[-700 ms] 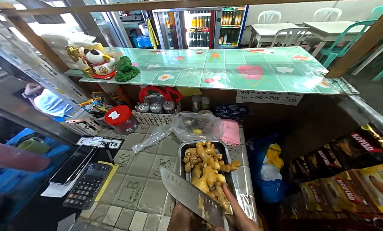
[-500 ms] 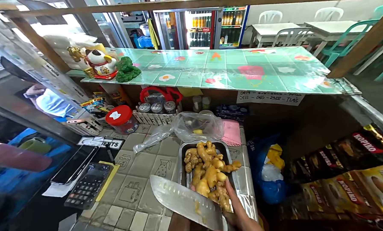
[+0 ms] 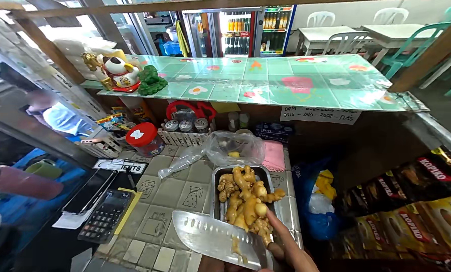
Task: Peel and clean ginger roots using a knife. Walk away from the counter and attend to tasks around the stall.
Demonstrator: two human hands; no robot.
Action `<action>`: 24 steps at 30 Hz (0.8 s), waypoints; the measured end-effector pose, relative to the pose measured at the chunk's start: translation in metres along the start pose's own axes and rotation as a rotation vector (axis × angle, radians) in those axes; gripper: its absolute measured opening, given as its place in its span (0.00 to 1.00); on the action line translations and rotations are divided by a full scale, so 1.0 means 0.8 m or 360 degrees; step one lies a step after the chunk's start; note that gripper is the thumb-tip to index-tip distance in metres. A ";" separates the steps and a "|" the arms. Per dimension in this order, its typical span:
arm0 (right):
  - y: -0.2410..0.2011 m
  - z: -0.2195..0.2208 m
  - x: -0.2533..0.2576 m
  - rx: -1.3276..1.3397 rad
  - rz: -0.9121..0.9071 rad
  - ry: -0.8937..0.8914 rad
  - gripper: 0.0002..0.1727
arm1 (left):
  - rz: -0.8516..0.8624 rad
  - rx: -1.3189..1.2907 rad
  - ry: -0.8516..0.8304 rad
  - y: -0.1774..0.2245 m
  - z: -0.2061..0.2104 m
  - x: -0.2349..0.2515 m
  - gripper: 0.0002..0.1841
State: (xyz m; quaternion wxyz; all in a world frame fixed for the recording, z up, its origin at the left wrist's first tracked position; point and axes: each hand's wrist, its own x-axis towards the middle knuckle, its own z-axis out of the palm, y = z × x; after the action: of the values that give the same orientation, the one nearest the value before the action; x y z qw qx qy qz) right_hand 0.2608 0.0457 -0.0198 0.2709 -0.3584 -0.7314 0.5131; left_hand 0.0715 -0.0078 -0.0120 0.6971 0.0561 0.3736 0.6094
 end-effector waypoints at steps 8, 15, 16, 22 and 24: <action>0.004 -0.010 0.001 0.0130 0.0016 -0.0064 0.53 | 0.0028 0.0087 0.0073 -0.002 0.002 -0.002 0.19; -0.001 -0.010 0.003 0.0206 0.0005 -0.0089 0.55 | 0.0071 0.0132 0.0083 -0.002 0.007 -0.006 0.22; 0.000 -0.011 0.004 0.0219 0.0005 -0.0086 0.53 | 0.0094 0.0167 0.0070 -0.001 0.007 -0.006 0.22; 0.008 -0.007 0.007 0.0210 -0.0021 -0.0008 0.49 | 0.0129 0.0263 -0.0004 0.000 0.008 -0.003 0.21; 0.009 -0.003 0.006 0.0358 -0.0015 0.0011 0.50 | 0.0220 0.0431 0.0001 0.001 0.015 -0.002 0.18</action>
State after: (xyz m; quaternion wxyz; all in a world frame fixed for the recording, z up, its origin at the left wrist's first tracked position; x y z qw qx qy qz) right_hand 0.2617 0.0529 -0.0259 0.3145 -0.3240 -0.6699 0.5894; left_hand 0.0781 -0.0046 -0.0018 0.6395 0.1751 0.4479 0.5998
